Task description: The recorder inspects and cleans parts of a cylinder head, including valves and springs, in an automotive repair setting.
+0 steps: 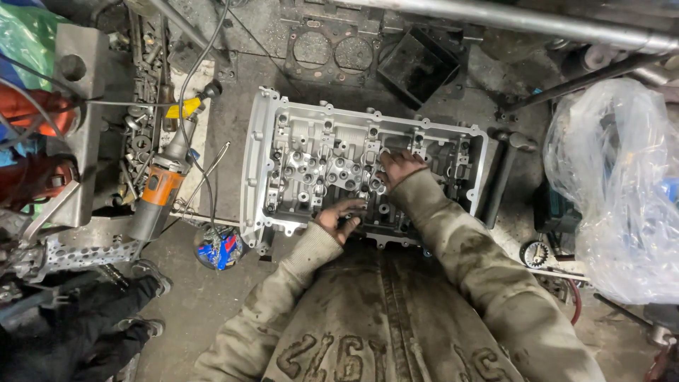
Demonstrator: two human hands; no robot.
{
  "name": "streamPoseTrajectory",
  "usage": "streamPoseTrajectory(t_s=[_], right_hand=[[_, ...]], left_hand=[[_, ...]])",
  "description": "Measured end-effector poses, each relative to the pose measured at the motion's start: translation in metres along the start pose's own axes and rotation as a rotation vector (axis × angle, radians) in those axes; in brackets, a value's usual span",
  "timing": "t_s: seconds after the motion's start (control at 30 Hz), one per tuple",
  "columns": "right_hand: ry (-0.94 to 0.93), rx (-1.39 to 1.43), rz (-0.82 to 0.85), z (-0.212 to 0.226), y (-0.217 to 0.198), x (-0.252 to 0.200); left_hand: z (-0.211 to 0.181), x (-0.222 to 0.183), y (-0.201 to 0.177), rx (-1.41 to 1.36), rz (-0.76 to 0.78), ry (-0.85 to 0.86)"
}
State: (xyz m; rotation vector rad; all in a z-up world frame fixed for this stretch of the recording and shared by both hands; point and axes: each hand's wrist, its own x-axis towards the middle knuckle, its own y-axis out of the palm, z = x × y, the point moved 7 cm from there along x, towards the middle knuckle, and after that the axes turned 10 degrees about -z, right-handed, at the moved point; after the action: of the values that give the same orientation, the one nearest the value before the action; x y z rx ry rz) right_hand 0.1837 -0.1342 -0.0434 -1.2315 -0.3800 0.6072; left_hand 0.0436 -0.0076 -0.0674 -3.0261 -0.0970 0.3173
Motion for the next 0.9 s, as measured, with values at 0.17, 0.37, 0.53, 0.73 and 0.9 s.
streamPoseTrajectory(t_s=[0.17, 0.37, 0.53, 0.73, 0.9], right_hand=[[-0.138, -0.076, -0.015, 0.016, -0.026, -0.011], [-0.123, 0.42, -0.299, 0.035, -0.025, -0.089], [-0.13, 0.491, -0.343, 0.017, -0.023, -0.118], [0.213, 0.461, -0.338, -0.068, -0.059, -0.112], [0.069, 0.153, -0.224, -0.1, -0.052, -0.094]], left_hand=[[-0.017, 0.007, -0.008, 0.097, -0.07, 0.043], [-0.015, 0.01, 0.017, -0.016, 0.046, -0.117], [-0.046, 0.013, 0.047, 0.152, 0.225, 0.037], [-0.077, 0.044, 0.05, 0.186, 0.129, -0.089], [-0.056, 0.098, 0.049, 0.922, 0.041, 0.119]])
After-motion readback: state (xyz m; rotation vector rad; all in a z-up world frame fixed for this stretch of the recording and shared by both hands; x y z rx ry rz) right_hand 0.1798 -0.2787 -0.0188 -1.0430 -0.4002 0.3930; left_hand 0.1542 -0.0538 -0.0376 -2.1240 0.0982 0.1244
